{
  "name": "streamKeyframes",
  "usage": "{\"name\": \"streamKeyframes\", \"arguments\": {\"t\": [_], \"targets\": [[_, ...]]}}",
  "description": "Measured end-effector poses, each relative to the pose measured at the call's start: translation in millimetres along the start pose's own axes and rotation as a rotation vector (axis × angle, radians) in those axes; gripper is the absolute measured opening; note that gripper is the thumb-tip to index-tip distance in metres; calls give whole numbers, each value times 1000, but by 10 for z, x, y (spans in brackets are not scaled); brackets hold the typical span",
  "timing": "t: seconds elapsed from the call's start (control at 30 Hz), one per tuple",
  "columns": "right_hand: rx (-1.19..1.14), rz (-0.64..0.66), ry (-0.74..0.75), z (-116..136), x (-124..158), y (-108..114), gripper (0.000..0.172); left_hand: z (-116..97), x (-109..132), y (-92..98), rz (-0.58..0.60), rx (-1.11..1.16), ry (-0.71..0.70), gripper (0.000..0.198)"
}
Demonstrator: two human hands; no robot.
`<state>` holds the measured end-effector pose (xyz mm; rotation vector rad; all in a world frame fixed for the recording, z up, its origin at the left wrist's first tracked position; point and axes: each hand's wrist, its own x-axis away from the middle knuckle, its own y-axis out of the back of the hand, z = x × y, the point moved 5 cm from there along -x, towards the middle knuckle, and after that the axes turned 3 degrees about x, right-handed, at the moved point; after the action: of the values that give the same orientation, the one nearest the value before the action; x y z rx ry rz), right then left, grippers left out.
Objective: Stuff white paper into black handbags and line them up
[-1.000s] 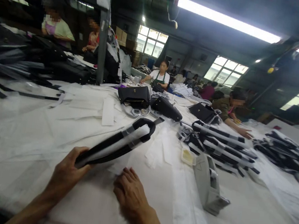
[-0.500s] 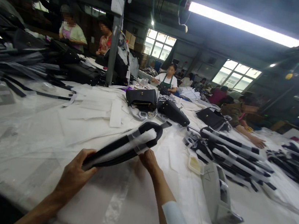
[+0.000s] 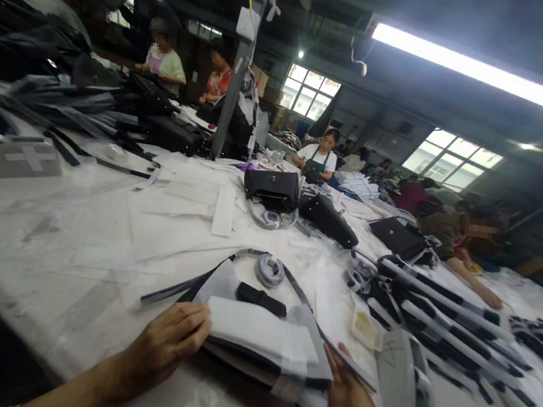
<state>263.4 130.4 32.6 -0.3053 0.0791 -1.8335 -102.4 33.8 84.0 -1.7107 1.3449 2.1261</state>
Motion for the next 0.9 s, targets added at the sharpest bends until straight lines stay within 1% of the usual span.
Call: {"name": "streamKeyframes", "arguments": {"t": [0.03,0.07,0.1,0.13,0.17,0.2,0.23,0.27,0.3,0.37,0.4,0.43,0.47,0.5,0.57,0.67,0.77,0.83,0.9], "targets": [[-22,-105,20,44,51,273,26,-24,-18,-2,1,-8,-43,28],[-41,-199,94,134,108,504,27,-35,-31,-5,3,-18,-78,27],[-25,-286,171,247,172,673,29,-35,-37,-7,6,-27,-105,25],[34,-412,252,385,252,785,30,-26,-38,-13,14,-34,-123,24],[134,-506,314,534,329,801,33,-18,-34,-21,20,-39,-141,23],[280,-555,363,692,392,715,37,-13,-24,-33,24,-42,-158,22],[461,-551,396,843,429,538,43,-15,-12,-50,31,-43,-172,22],[653,-507,424,974,438,293,46,-27,3,-70,36,-43,-184,22],[796,-393,440,1059,413,-1,47,-50,19,-92,40,-41,-195,21],[995,-22,450,1068,298,-645,43,-122,50,-121,33,-36,-216,20],[1086,162,425,992,225,-932,40,-165,66,-127,29,-32,-228,20],[1190,304,356,869,137,-1159,37,-207,81,-126,29,-25,-240,20],[1295,388,272,726,38,-1322,35,-242,97,-119,36,-15,-252,20],[1343,423,210,594,-66,-1440,36,-270,113,-106,46,-4,-261,20],[1400,444,104,341,-260,-1576,40,-297,142,-59,51,22,-275,19],[1393,454,-38,61,-450,-1631,42,-291,172,14,44,64,-280,18],[1303,484,-170,-102,-486,-1645,38,-275,176,38,55,94,-276,19],[1188,500,-204,-164,-452,-1694,33,-270,167,42,47,100,-275,18],[1045,510,-200,-204,-404,-1783,26,-268,155,35,49,99,-275,18]]}}
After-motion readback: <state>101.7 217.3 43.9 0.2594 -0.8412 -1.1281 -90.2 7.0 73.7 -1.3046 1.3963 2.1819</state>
